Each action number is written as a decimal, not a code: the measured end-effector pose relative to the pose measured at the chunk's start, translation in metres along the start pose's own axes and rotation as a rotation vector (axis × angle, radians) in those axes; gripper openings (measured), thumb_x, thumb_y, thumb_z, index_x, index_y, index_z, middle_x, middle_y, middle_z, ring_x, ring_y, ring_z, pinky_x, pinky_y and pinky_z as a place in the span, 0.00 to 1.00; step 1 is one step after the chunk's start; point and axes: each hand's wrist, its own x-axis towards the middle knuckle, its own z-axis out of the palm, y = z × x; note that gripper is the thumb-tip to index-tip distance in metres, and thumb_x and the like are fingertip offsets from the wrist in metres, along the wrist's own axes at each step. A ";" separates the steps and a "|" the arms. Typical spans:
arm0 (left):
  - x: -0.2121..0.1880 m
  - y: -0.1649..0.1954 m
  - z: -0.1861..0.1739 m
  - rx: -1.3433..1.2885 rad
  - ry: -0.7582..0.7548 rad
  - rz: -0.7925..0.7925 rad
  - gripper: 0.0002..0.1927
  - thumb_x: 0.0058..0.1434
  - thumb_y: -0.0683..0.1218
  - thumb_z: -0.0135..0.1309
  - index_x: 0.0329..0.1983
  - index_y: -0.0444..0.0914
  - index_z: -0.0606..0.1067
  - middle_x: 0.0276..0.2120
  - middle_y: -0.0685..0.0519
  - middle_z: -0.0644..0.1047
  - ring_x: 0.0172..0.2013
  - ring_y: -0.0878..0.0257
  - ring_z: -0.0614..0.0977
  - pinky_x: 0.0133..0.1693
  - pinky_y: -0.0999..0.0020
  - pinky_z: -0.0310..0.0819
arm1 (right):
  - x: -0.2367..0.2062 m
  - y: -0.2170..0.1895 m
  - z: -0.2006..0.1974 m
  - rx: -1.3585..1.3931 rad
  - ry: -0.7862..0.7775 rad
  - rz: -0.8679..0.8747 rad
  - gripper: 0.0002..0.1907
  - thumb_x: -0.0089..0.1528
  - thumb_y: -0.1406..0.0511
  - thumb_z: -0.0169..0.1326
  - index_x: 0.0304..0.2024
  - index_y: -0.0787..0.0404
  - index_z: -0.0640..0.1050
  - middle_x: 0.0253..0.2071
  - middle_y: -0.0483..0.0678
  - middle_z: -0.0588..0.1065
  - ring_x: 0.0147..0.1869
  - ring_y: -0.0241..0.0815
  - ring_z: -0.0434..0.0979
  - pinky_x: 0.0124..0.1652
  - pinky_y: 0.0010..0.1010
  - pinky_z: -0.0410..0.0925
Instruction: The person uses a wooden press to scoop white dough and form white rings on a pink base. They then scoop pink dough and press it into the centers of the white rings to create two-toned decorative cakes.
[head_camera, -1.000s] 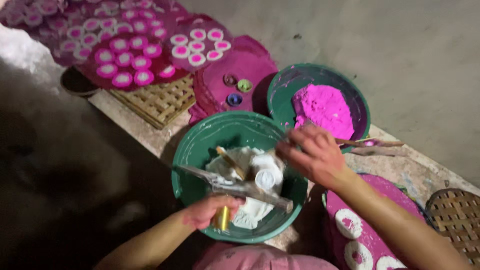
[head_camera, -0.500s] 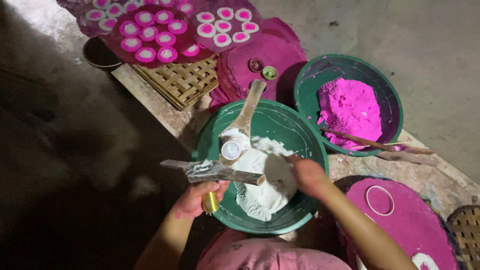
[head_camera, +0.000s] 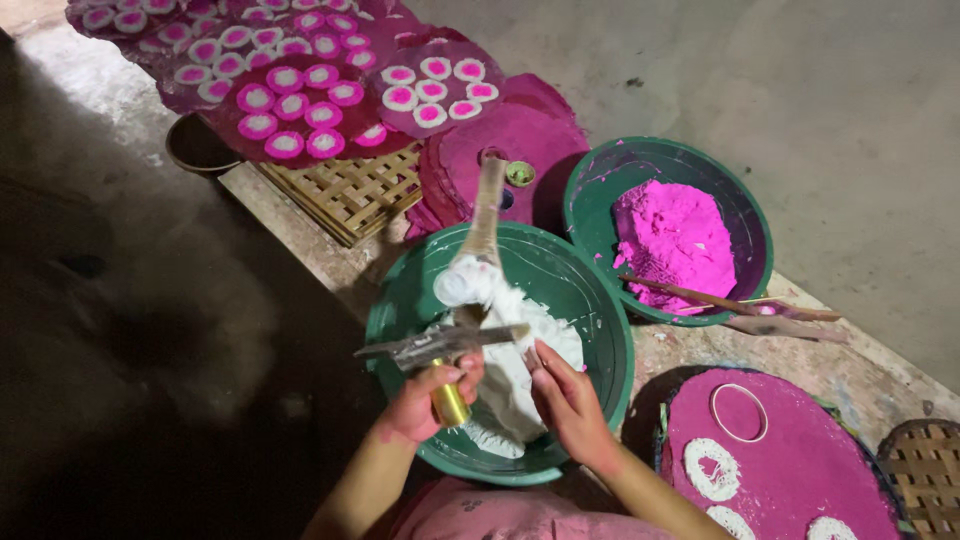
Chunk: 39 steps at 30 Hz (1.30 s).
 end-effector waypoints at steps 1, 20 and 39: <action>-0.001 0.001 -0.005 -0.011 -0.013 -0.012 0.16 0.58 0.46 0.56 0.47 0.37 0.70 0.38 0.58 0.73 0.35 0.69 0.74 0.39 0.71 0.70 | 0.000 0.000 -0.007 -0.072 -0.031 -0.041 0.26 0.69 0.62 0.50 0.70 0.60 0.71 0.26 0.40 0.69 0.26 0.29 0.63 0.26 0.22 0.60; 0.014 0.025 0.038 1.840 0.097 0.412 0.39 0.57 0.51 0.62 0.72 0.40 0.65 0.60 0.44 0.76 0.56 0.47 0.79 0.56 0.54 0.73 | 0.010 -0.136 0.038 -1.829 -0.577 -0.893 0.14 0.61 0.61 0.50 0.48 0.58 0.75 0.34 0.48 0.75 0.32 0.45 0.79 0.33 0.38 0.71; 0.029 0.064 0.026 1.892 0.554 0.676 0.53 0.50 0.50 0.66 0.75 0.30 0.53 0.55 0.39 0.75 0.54 0.37 0.76 0.58 0.47 0.69 | -0.007 -0.089 0.022 -0.668 -0.238 -0.324 0.25 0.64 0.67 0.54 0.65 0.54 0.74 0.41 0.58 0.81 0.41 0.56 0.84 0.44 0.36 0.74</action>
